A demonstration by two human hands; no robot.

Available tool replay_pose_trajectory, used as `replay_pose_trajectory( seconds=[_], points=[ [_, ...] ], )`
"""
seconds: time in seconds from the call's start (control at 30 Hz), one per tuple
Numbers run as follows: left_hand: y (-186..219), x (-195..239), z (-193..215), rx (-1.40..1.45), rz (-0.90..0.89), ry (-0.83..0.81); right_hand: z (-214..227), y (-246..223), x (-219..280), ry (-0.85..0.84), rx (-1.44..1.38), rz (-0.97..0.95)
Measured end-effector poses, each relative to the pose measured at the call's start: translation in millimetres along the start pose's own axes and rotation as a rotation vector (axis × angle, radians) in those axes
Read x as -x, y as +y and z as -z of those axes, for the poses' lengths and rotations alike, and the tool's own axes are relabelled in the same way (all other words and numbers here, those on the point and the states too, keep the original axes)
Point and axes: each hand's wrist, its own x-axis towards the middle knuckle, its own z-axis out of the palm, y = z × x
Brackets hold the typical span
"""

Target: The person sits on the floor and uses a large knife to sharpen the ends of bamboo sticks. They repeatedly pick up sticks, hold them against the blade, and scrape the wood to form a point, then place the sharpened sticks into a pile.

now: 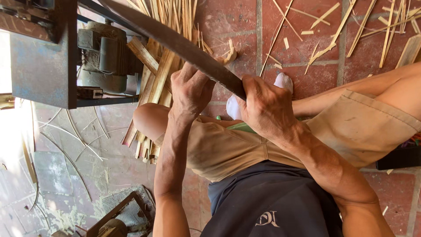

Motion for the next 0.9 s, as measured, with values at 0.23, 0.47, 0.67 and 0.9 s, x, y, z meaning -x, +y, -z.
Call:
replay_pose_trajectory(
  seconds=[0.23, 0.47, 0.67, 0.9],
  points=[
    [0, 18, -3, -0.045, -0.055, 0.022, -7, 0, 1, -0.038, 0.095, 0.063],
    [-4, 36, -4, -0.059, 0.011, 0.020, -13, 4, 8, -0.079, 0.074, 0.043],
    [9, 14, -1, -0.021, 0.039, 0.041, -23, 12, 6, -0.086, -0.011, 0.026],
    [92, -43, 58, -0.134, -0.058, -0.068, 85, -32, -48, -0.160, -0.255, 0.085]
  ],
)
